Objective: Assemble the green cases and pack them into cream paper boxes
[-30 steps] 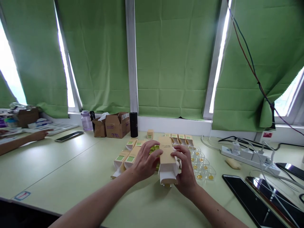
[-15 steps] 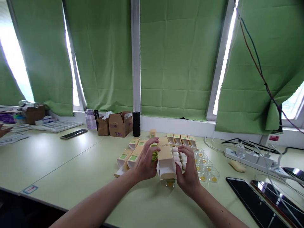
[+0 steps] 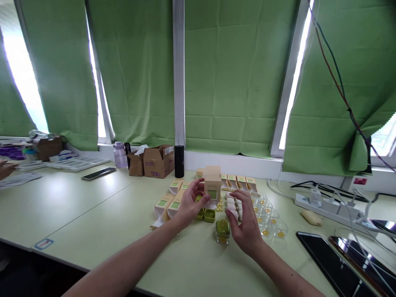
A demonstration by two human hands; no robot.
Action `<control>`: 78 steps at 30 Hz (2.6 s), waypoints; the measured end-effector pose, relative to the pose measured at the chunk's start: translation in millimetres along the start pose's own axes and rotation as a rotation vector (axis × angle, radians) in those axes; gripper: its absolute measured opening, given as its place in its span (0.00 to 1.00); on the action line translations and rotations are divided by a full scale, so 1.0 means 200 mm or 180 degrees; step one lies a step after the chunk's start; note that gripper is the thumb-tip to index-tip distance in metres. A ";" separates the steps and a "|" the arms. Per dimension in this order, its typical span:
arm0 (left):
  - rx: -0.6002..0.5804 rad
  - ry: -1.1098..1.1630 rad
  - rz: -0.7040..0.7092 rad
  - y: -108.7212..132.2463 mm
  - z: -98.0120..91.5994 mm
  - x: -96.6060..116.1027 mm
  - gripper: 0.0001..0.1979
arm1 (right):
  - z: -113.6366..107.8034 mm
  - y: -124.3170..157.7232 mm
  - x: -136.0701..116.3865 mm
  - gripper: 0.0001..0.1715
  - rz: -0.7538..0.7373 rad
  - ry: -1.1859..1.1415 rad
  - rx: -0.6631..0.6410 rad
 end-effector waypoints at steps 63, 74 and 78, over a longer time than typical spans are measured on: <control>-0.0205 -0.0230 0.0131 0.07 0.14 0.13 0.16 | 0.07 0.00 0.07 0.18 0.0755 -0.1656 -0.0228; -0.0187 -0.0513 0.0212 0.09 0.16 0.14 0.13 | 0.07 0.00 0.09 0.14 0.0836 -0.1690 -0.0060; -0.0184 -0.0672 0.0247 0.10 0.17 0.16 0.12 | 0.07 0.00 0.09 0.12 0.0878 -0.1730 -0.0033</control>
Point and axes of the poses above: each hand's wrist, its own y-axis away from the middle knuckle, its own z-axis out of the palm, x = y × z, the point moved 7 cm from there along -y, towards the middle knuckle, and after that the axes turned 9 degrees about -x, right-handed, at the moved point
